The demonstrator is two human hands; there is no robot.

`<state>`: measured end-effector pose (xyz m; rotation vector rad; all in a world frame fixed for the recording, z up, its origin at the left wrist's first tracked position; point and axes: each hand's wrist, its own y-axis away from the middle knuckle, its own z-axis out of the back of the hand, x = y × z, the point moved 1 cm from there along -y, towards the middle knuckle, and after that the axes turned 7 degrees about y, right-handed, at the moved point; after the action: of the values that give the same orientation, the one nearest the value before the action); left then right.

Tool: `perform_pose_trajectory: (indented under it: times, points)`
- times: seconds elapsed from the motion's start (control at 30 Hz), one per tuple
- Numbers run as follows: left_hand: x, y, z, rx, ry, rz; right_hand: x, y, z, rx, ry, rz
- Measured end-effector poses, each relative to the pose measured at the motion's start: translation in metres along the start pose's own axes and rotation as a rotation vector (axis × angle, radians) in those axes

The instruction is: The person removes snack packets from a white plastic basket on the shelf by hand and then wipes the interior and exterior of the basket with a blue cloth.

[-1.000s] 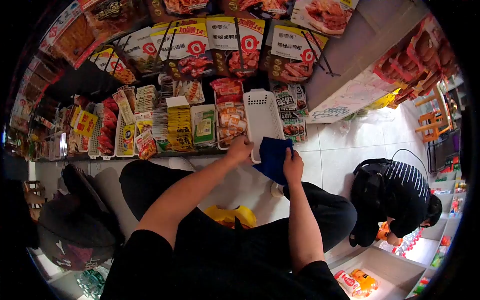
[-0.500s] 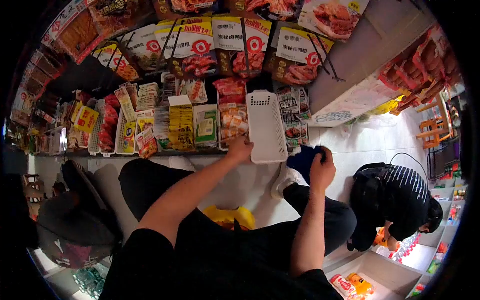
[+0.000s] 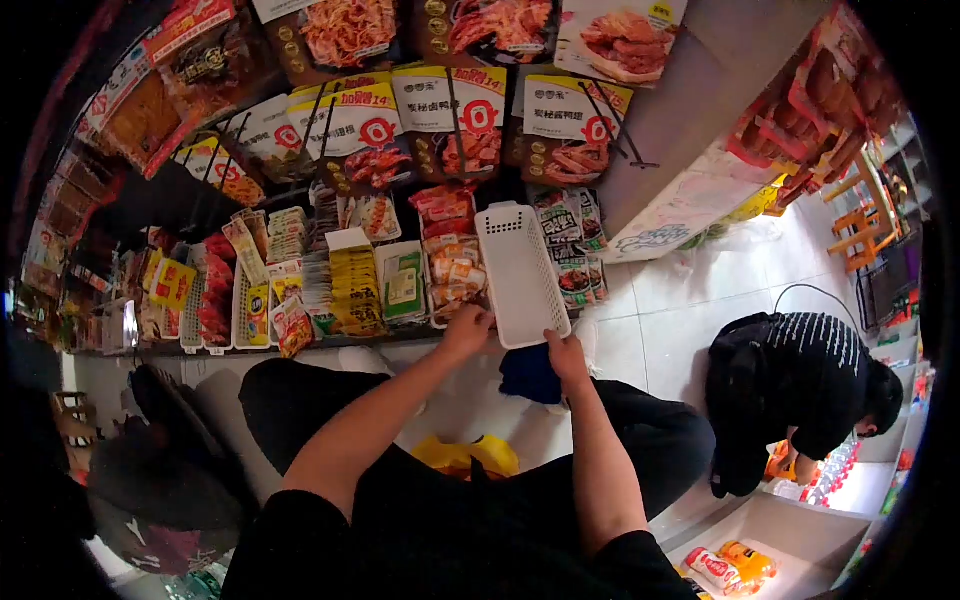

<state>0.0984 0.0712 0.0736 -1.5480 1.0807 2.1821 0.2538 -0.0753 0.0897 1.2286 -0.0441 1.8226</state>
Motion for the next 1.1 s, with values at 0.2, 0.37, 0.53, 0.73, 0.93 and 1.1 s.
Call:
perform_pose_trajectory:
  times: [0.2,0.37,0.53,0.73,0.93,1.1]
  points:
    - [0.005,0.038,0.009,0.088,-0.774,-0.248,-0.001,0.007,-0.014,-0.046,0.013,-0.017]
    - [-0.004,0.048,0.003,0.017,-1.063,-0.295,0.006,0.018,-0.006,-0.048,0.115,-0.062]
    - [0.005,0.017,0.009,-0.013,-1.286,-0.464,0.000,0.017,-0.009,-0.050,0.007,-0.045]
    - [0.009,0.011,0.018,-0.038,-1.375,-0.484,0.007,0.025,-0.004,-0.058,0.089,-0.067]
    - [-0.002,0.012,0.023,0.011,-1.410,-0.382,-0.029,0.009,-0.016,-0.056,0.280,-0.115]
    - [-0.004,0.014,0.025,-0.058,-1.373,-0.458,-0.031,0.008,-0.015,-0.072,0.351,-0.023]
